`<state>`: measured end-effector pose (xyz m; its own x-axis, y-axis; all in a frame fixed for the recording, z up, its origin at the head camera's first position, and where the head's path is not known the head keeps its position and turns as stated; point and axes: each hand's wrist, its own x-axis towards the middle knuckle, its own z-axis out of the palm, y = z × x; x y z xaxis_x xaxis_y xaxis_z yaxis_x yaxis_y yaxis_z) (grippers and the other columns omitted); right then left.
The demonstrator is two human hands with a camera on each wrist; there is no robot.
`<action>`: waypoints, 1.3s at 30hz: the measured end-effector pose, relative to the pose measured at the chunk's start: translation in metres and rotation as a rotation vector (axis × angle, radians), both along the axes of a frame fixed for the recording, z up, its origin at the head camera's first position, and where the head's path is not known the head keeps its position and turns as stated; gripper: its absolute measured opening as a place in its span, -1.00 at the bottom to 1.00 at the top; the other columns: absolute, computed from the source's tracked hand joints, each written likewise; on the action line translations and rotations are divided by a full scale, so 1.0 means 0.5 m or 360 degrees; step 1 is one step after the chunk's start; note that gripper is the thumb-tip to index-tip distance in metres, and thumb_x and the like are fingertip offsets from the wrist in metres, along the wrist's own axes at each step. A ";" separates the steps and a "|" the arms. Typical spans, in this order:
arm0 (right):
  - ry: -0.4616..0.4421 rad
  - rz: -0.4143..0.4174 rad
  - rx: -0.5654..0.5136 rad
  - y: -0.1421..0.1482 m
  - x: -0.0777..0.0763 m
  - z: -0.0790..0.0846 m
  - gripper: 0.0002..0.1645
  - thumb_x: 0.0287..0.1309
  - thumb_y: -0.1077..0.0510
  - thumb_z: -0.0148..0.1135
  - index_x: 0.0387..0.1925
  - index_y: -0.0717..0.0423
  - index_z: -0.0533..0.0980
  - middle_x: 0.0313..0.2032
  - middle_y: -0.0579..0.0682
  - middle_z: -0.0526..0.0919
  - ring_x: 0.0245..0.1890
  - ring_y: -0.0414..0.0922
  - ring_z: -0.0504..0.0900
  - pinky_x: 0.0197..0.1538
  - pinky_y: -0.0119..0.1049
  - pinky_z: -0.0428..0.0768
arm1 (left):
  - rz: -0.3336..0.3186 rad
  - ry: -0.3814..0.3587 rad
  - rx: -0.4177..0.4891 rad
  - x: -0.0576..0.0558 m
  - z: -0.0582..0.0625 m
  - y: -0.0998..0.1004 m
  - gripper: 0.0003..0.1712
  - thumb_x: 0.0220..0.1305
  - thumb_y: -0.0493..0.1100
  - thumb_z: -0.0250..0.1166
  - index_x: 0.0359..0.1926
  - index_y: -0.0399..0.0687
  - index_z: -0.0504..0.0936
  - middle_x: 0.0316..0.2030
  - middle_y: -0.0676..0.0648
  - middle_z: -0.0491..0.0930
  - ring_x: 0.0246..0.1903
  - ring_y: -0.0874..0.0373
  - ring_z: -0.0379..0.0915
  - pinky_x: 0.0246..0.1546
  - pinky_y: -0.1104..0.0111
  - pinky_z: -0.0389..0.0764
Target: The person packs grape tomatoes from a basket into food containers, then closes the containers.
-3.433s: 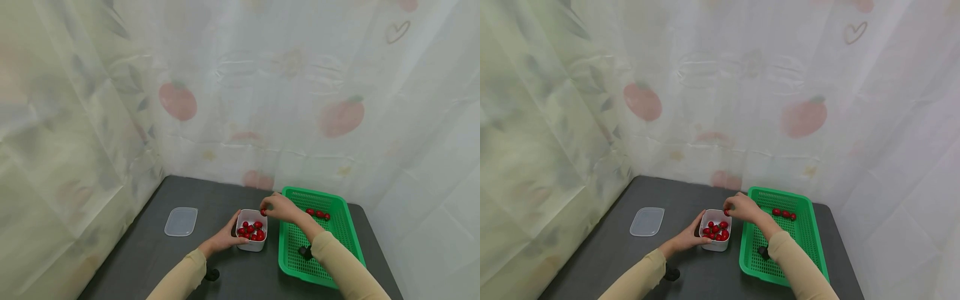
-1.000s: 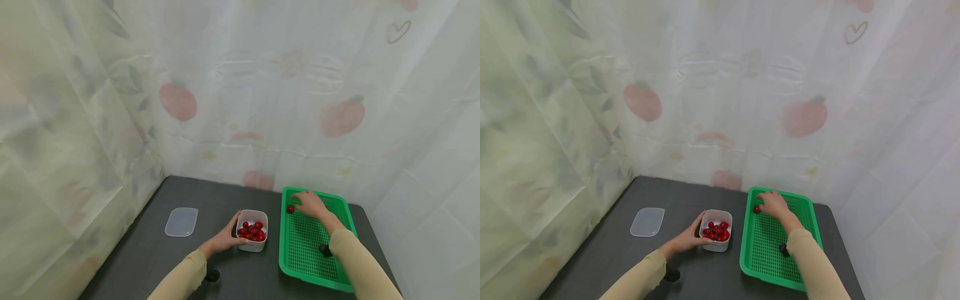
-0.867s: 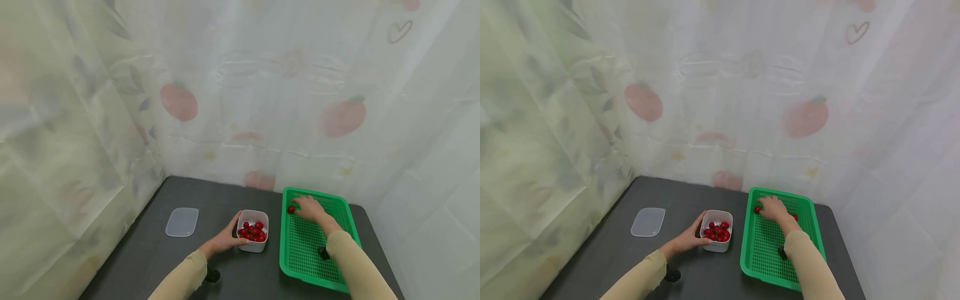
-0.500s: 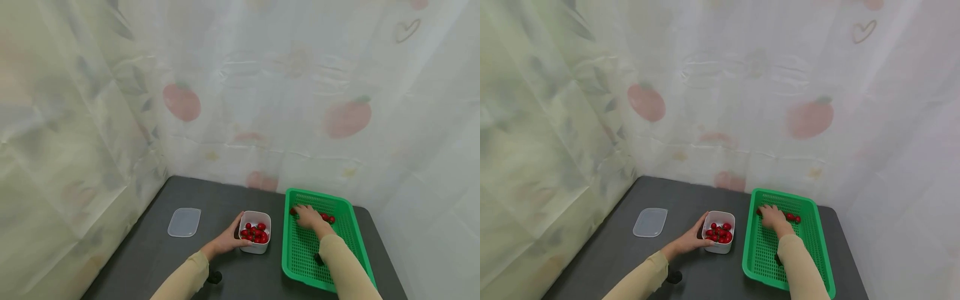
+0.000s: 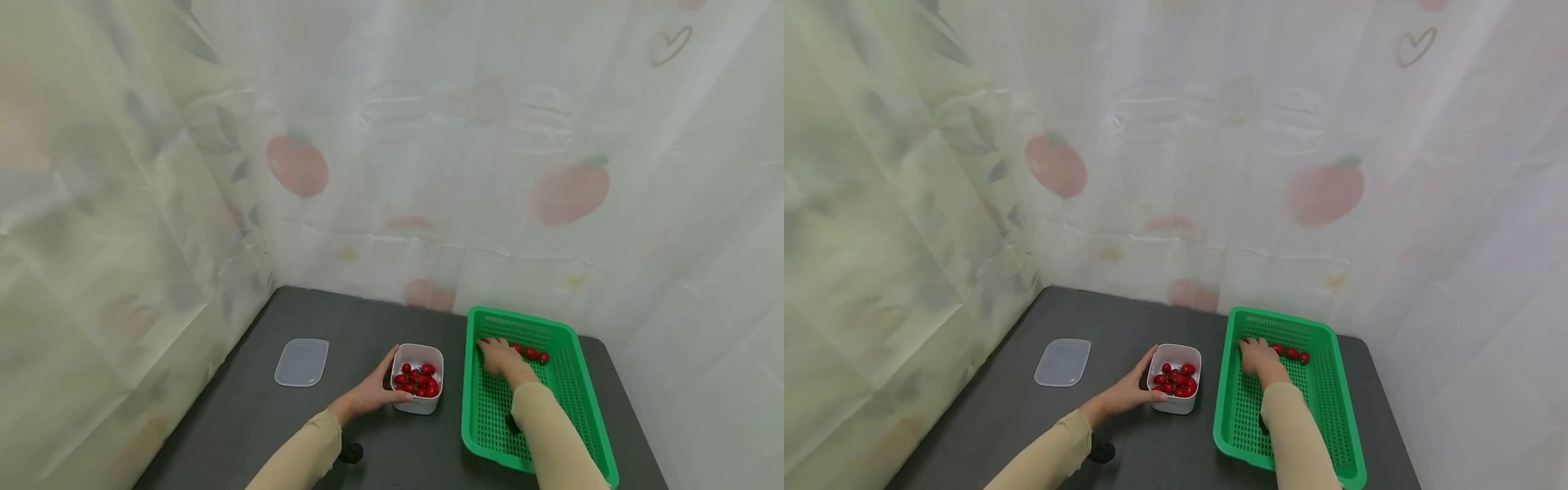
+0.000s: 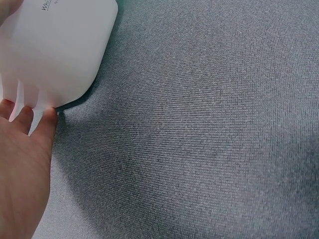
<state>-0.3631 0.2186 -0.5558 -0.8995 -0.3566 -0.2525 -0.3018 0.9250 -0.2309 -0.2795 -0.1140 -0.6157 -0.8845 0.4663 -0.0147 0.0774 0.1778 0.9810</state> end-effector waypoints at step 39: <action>0.0081 0.0060 0.0112 0.039 0.017 -0.016 -0.70 0.34 0.47 0.08 -0.08 0.16 0.63 -0.18 0.14 0.65 0.02 0.25 0.54 -0.13 0.04 0.51 | 0.0059 0.0003 -0.0089 0.003 -0.003 -0.002 0.28 0.26 -0.05 0.49 0.66 0.07 -0.29 0.57 -0.16 -0.06 0.47 -0.20 -0.01 0.36 -0.08 0.28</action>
<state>-0.3545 0.2380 -0.5637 -0.8981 -0.3734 -0.2323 -0.3465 0.9261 -0.1490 -0.2779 -0.1148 -0.6170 -0.9011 0.4319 -0.0379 0.0719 0.2349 0.9694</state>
